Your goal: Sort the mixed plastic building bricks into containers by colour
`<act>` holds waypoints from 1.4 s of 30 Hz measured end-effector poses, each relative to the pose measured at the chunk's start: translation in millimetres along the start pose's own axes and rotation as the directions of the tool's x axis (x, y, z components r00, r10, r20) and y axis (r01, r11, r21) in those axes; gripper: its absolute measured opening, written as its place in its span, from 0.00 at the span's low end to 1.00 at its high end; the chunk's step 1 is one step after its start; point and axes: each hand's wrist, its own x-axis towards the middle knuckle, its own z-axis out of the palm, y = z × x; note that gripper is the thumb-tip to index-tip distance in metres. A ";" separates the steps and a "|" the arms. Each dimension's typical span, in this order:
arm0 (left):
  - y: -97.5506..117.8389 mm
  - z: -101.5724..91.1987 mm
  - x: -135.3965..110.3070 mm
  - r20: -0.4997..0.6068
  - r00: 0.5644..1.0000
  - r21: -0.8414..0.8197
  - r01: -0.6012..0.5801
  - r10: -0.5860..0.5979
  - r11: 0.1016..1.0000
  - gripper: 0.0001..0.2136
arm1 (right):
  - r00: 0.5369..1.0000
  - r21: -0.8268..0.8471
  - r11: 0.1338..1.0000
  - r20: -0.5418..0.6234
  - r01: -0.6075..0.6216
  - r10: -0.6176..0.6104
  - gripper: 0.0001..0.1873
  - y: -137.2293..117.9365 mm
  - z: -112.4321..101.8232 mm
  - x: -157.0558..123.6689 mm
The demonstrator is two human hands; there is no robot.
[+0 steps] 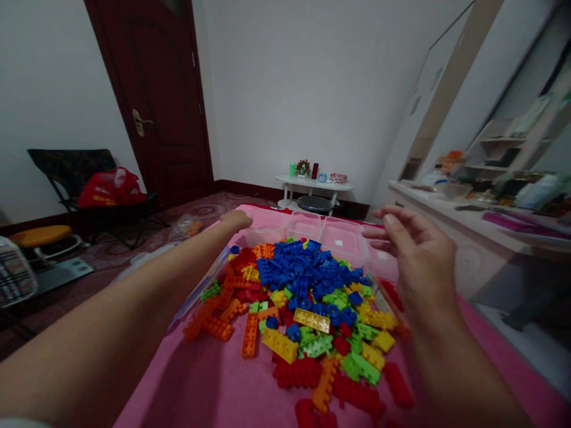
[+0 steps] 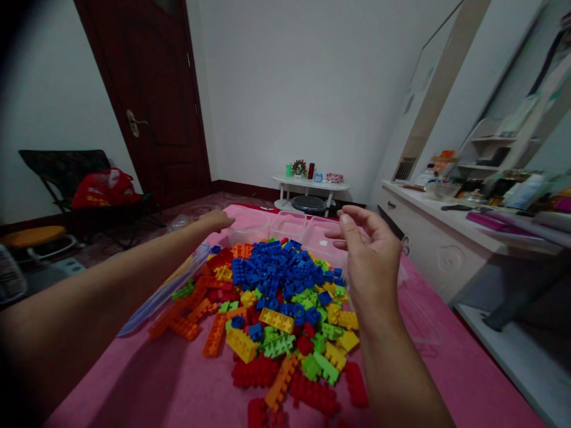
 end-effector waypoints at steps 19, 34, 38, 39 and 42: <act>2.4 36.0 -151.6 0.265 0.530 0.109 -0.847 0.806 0.521 0.31 | 0.764 -0.652 0.656 0.621 0.380 0.175 0.28 85.2 24.6 -39.7; -33.5 -18.7 -119.1 0.293 0.798 0.287 -0.599 0.527 0.747 0.42 | 0.628 -0.798 0.457 0.595 0.392 0.501 0.24 26.0 -33.2 -33.7; -28.3 -11.2 -119.4 0.362 0.798 0.279 -0.585 0.481 0.761 0.48 | 0.675 -0.839 0.405 0.536 0.362 0.506 0.32 34.8 -30.4 -52.4; -26.6 -8.8 -119.9 0.386 0.788 0.256 -0.591 0.479 0.765 0.49 | 0.681 -0.841 0.411 0.530 0.350 0.505 0.35 38.3 -28.1 -54.6; -23.3 -3.3 -122.2 0.444 0.760 0.190 -0.598 0.475 0.779 0.49 | 0.689 -0.838 0.450 0.523 0.309 0.501 0.39 49.2 -22.8 -55.1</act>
